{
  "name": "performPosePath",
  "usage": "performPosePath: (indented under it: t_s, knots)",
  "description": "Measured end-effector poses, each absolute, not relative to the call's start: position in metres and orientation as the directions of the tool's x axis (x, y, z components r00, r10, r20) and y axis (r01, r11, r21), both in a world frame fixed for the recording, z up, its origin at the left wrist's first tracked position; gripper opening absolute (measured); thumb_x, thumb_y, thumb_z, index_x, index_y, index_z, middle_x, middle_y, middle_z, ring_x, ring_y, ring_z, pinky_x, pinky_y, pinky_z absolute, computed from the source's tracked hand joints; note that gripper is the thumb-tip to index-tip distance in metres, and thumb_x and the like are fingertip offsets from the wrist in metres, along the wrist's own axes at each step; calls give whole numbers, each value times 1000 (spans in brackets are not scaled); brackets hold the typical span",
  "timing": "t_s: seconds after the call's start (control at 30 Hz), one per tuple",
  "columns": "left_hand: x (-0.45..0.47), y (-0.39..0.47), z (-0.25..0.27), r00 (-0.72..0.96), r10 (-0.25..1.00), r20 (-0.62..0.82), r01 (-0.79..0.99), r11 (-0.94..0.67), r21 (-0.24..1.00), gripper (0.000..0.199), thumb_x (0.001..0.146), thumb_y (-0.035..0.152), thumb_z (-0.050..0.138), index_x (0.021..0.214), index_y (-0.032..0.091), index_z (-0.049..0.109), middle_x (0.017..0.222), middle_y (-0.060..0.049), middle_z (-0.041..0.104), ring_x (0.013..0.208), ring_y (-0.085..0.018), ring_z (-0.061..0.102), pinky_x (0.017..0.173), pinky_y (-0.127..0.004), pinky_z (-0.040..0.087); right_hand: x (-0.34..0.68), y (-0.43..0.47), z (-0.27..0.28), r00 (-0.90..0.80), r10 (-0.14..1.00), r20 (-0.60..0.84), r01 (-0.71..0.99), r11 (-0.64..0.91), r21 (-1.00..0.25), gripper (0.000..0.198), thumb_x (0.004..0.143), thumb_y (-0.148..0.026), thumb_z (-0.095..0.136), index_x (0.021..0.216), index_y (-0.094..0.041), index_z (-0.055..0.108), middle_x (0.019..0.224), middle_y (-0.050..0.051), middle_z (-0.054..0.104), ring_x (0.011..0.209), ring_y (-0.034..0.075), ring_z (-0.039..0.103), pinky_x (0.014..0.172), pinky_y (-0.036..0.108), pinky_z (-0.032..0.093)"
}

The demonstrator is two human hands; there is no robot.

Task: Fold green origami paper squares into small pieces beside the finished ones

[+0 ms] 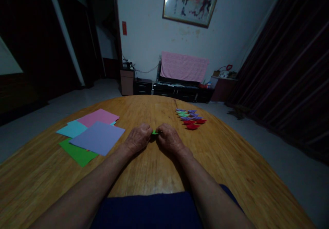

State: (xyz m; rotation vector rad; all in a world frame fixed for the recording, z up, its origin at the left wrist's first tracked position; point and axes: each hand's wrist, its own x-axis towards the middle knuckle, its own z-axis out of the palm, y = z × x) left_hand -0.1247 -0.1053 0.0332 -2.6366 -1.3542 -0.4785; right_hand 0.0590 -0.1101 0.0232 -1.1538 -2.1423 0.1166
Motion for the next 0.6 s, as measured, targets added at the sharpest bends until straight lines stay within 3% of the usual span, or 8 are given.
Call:
performPosePath:
  t_s: [0.17, 0.27, 0.43, 0.6]
  knots:
    - [-129, -103, 26, 625, 722, 296, 714, -682, 156, 21, 82, 17, 49, 97, 19, 63, 88, -5, 65, 80, -17, 59, 72, -27, 43, 73, -111, 22, -411, 838, 358, 773, 529, -351, 19, 72, -6, 54, 82, -16, 65, 84, 6, 64, 81, 17, 56, 75, 26, 42]
    - [-131, -101, 27, 617, 734, 282, 711, -674, 199, 19, 81, 19, 48, 90, 17, 65, 86, -5, 65, 78, -17, 58, 72, -27, 42, 77, -114, 26, -419, 856, 304, 770, 512, -380, 21, 70, -8, 56, 86, -16, 68, 86, 5, 65, 80, 17, 57, 73, 25, 41]
    - [-129, -102, 37, 639, 738, 218, 702, -675, 229, 24, 86, 21, 44, 78, 17, 66, 81, -5, 63, 74, -15, 55, 69, -26, 39, 75, -116, 32, -372, 878, 300, 767, 473, -434, 10, 76, -19, 60, 78, -16, 69, 82, 4, 66, 75, 15, 57, 66, 24, 39]
    - [-127, -103, 44, 528, 835, 152, 781, -548, 299, 32, 88, 29, 42, 75, 15, 67, 80, -6, 64, 71, -15, 53, 64, -27, 34, 70, -110, 29, -326, 880, 344, 729, 466, -501, 19, 87, -21, 54, 80, -17, 71, 77, 2, 68, 72, 13, 58, 66, 23, 37]
